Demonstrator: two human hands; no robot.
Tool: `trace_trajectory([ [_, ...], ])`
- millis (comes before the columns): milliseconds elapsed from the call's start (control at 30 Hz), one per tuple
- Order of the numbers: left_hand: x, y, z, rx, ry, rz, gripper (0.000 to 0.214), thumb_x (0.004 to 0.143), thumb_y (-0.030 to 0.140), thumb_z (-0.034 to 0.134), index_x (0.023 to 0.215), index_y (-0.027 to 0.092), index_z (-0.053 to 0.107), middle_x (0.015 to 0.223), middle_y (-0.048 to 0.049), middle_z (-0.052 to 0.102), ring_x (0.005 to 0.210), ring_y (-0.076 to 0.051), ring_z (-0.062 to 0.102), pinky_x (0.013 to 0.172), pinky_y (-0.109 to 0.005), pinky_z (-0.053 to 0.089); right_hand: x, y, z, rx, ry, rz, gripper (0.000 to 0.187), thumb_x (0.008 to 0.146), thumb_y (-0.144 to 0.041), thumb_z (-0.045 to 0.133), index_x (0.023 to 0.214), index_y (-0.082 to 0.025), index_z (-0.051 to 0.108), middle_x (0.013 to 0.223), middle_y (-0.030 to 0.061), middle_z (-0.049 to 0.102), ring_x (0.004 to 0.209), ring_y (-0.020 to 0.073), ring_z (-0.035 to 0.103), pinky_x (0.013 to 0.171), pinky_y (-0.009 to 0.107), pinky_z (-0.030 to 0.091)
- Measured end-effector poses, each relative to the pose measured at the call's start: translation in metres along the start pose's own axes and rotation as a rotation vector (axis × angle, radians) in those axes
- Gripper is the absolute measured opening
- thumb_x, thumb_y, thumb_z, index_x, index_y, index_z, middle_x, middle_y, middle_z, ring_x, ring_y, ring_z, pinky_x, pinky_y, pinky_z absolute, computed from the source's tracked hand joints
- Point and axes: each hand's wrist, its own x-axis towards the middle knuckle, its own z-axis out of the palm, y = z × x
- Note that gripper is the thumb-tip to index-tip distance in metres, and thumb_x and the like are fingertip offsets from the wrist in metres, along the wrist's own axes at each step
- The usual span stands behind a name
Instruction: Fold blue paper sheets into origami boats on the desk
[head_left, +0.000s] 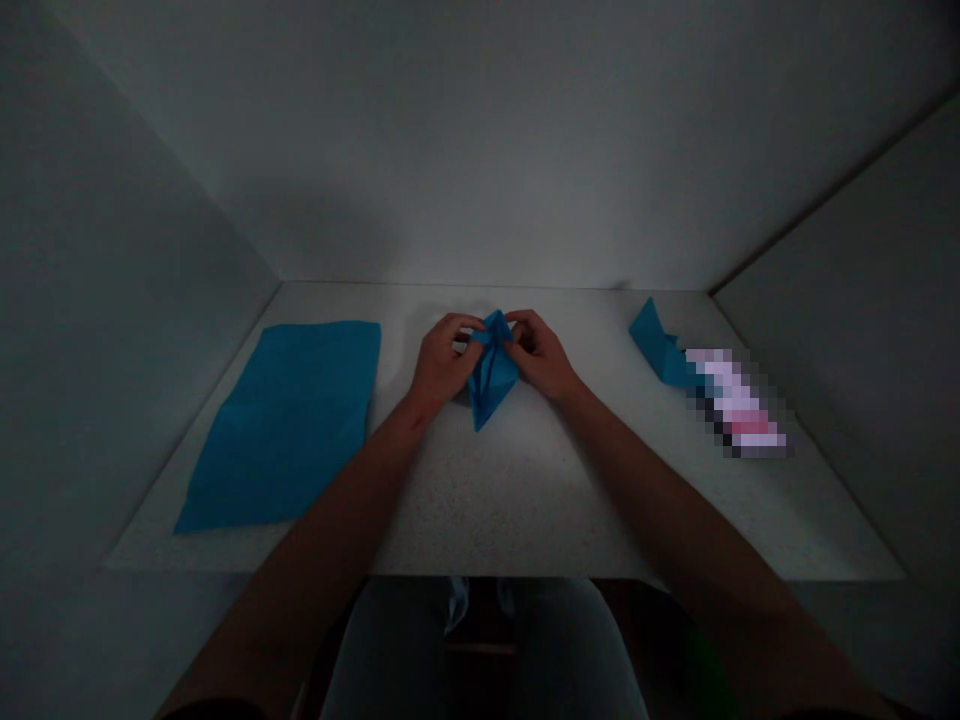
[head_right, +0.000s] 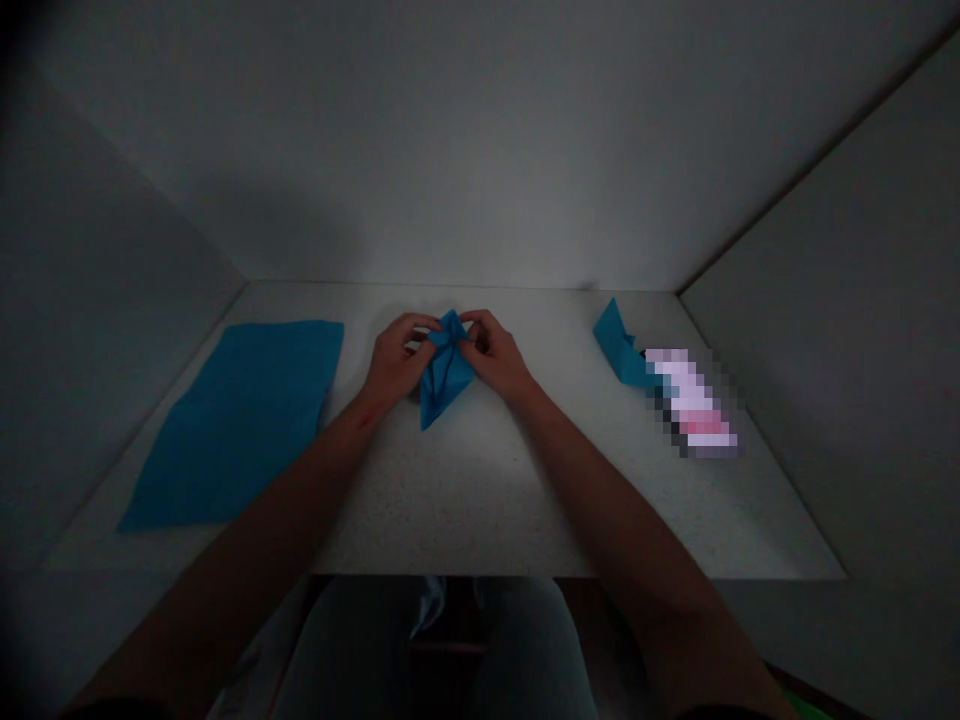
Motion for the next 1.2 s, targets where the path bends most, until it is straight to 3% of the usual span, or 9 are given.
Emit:
trace_trajectory([
  [200, 0.000, -0.004, 0.003, 0.009, 0.008, -0.086, 0.022, 0.087, 0.035, 0.083, 0.104, 0.023, 0.075, 0.108, -0.0058, 0.080, 0.086, -0.018, 0.074, 0.065, -0.026, 0.057, -0.003, -0.011, 0.001, -0.017, -0.091, -0.069, 0.040, 0.095, -0.036, 0.073, 0.131, -0.029, 0.058, 0.080, -0.0064, 0.052, 0.059, 0.0114, 0.044, 0.053, 0.027, 0.034],
  [433, 0.004, -0.010, 0.003, -0.059, -0.037, -0.113, 0.021, 0.093, 0.044, 0.074, 0.094, 0.022, 0.075, 0.098, -0.0053, 0.078, 0.087, -0.018, 0.073, 0.066, -0.026, 0.055, -0.003, -0.010, 0.000, -0.062, -0.055, -0.070, 0.045, 0.095, -0.033, 0.070, 0.138, -0.028, 0.056, 0.084, -0.0052, 0.054, 0.061, 0.0118, 0.043, 0.055, 0.027, 0.035],
  [600, 0.008, -0.009, 0.002, -0.260, 0.032, -0.158, 0.020, 0.091, 0.042, 0.070, 0.086, 0.022, 0.070, 0.092, -0.0033, 0.074, 0.085, -0.017, 0.069, 0.075, -0.028, 0.057, 0.002, -0.004, -0.004, -0.196, 0.024, -0.037, 0.031, 0.094, -0.035, 0.071, 0.123, -0.026, 0.066, 0.091, -0.0008, 0.059, 0.066, 0.0133, 0.046, 0.061, 0.029, 0.040],
  [767, 0.013, -0.010, 0.001, -0.346, 0.119, -0.242, 0.023, 0.095, 0.040, 0.063, 0.080, 0.023, 0.063, 0.079, -0.0013, 0.065, 0.074, -0.016, 0.060, 0.068, -0.028, 0.051, 0.003, -0.001, -0.004, -0.282, 0.029, -0.031, 0.021, 0.093, -0.044, 0.072, 0.102, -0.024, 0.071, 0.090, 0.0031, 0.064, 0.074, 0.0172, 0.053, 0.068, 0.032, 0.045],
  [933, 0.013, -0.012, 0.002, -0.216, 0.279, -0.180, 0.047, 0.101, 0.066, 0.058, 0.079, 0.025, 0.048, 0.075, 0.0009, 0.050, 0.072, -0.016, 0.051, 0.068, -0.029, 0.046, 0.000, -0.004, -0.003, -0.244, 0.020, 0.006, 0.027, 0.090, -0.042, 0.073, 0.110, -0.024, 0.072, 0.097, 0.0037, 0.070, 0.069, 0.0149, 0.054, 0.064, 0.030, 0.044],
  [1067, 0.012, -0.013, -0.001, -0.126, 0.406, -0.126, 0.057, 0.100, 0.081, 0.049, 0.086, 0.026, 0.048, 0.081, 0.0001, 0.050, 0.080, -0.018, 0.053, 0.075, -0.030, 0.048, -0.001, -0.009, -0.002, -0.268, -0.127, 0.032, 0.037, 0.087, -0.041, 0.075, 0.119, -0.024, 0.071, 0.091, 0.0012, 0.072, 0.062, 0.0128, 0.053, 0.062, 0.030, 0.042],
  [1200, 0.012, -0.012, -0.002, -0.127, 0.454, -0.098, 0.060, 0.099, 0.085, 0.047, 0.090, 0.026, 0.049, 0.084, -0.0005, 0.053, 0.081, -0.018, 0.055, 0.078, -0.031, 0.049, -0.003, -0.012, -0.002, -0.250, -0.182, 0.032, 0.037, 0.090, -0.044, 0.071, 0.121, -0.023, 0.069, 0.081, -0.0013, 0.068, 0.061, 0.0132, 0.053, 0.061, 0.029, 0.040],
])
